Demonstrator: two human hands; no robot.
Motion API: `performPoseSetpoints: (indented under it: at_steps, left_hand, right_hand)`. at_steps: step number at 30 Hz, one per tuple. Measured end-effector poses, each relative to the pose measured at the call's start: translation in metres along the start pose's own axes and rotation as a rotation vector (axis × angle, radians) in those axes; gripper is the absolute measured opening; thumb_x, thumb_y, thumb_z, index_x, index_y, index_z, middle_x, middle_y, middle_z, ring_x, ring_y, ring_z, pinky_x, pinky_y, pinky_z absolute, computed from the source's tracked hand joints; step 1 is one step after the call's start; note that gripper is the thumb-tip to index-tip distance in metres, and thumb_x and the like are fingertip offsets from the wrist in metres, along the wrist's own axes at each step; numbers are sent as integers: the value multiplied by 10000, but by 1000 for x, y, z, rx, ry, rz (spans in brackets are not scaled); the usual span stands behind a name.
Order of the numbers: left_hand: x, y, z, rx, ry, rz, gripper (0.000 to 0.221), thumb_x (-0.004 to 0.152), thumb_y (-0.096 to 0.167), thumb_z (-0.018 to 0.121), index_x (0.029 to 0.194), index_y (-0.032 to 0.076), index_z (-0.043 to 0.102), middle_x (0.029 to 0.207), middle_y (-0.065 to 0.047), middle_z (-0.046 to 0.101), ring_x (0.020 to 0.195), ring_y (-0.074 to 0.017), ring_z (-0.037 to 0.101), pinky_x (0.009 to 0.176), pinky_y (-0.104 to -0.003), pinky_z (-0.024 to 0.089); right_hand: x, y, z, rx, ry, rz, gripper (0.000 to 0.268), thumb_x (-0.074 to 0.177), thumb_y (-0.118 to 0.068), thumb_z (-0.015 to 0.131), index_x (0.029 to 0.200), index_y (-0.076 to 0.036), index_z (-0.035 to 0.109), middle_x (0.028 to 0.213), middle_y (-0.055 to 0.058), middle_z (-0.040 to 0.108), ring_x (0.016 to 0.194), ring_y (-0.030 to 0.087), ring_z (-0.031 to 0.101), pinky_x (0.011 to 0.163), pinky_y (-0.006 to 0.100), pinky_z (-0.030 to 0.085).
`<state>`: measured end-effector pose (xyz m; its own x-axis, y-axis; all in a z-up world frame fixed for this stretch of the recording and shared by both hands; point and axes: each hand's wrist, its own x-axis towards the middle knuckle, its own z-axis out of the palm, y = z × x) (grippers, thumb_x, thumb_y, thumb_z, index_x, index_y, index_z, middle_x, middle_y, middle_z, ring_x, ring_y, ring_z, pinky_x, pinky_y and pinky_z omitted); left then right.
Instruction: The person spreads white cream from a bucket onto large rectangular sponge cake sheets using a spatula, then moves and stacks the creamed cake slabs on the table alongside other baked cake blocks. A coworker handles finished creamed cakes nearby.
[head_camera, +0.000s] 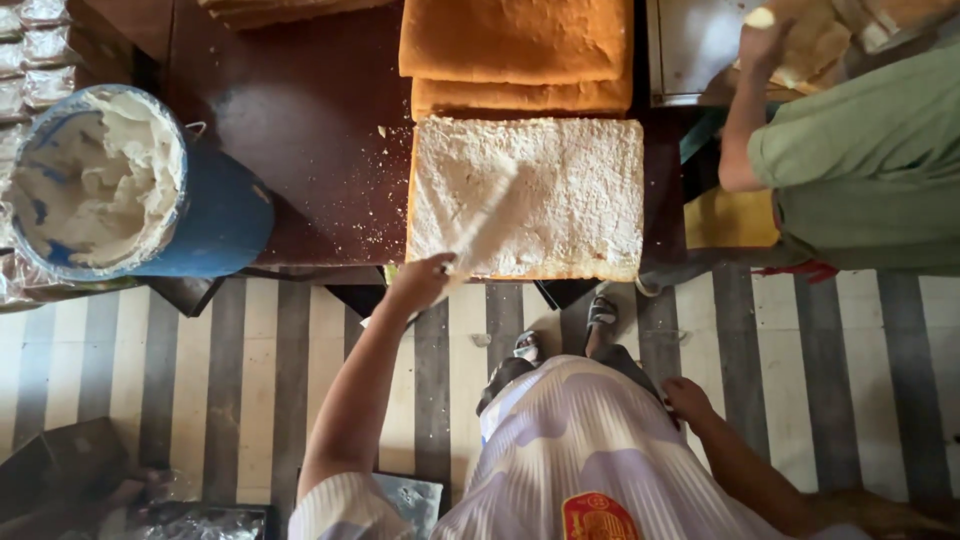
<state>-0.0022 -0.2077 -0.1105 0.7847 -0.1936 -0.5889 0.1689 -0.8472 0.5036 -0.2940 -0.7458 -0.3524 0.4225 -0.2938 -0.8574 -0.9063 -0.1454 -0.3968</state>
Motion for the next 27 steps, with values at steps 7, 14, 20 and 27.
performPoseSetpoints:
  at_steps: [7, 14, 20, 27]
  left_hand:
    - [-57, -19, 50, -189, -8, 236, 485, 942, 177, 681, 1419, 233, 620, 1083, -163, 775, 883, -171, 729, 762, -354, 568]
    - [-145, -37, 89, -136, 422, 21, 437, 956, 160, 648, 1391, 207, 643, 1076, -152, 756, 903, -265, 736, 754, -396, 573]
    - [-156, 2, 154, -354, 286, -342, 418, 1040, 216, 541, 1453, 262, 583, 1065, -110, 765, 791, -265, 720, 672, -432, 621]
    - [-140, 57, 235, -351, 408, -97, 436, 967, 213, 627, 1403, 237, 622, 1075, -178, 753, 896, -295, 742, 779, -416, 603]
  right_hand:
    - [22, -2, 2, 4, 32, -111, 518, 965, -298, 627, 1406, -30, 575, 1198, 188, 699, 1038, 306, 679, 803, 433, 581]
    - [-5, -60, 12, 127, 8, -204, 480, 998, -342, 607, 1388, -60, 610, 1137, 128, 713, 967, 219, 689, 812, 361, 567]
    - [21, -66, 1, 58, -63, -331, 466, 961, -293, 667, 1354, -46, 637, 1109, 106, 732, 923, 195, 691, 746, 348, 560]
    - [50, -52, -52, -75, -78, -400, 470, 955, -325, 677, 1333, -49, 636, 1124, 90, 729, 925, 184, 705, 719, 337, 564]
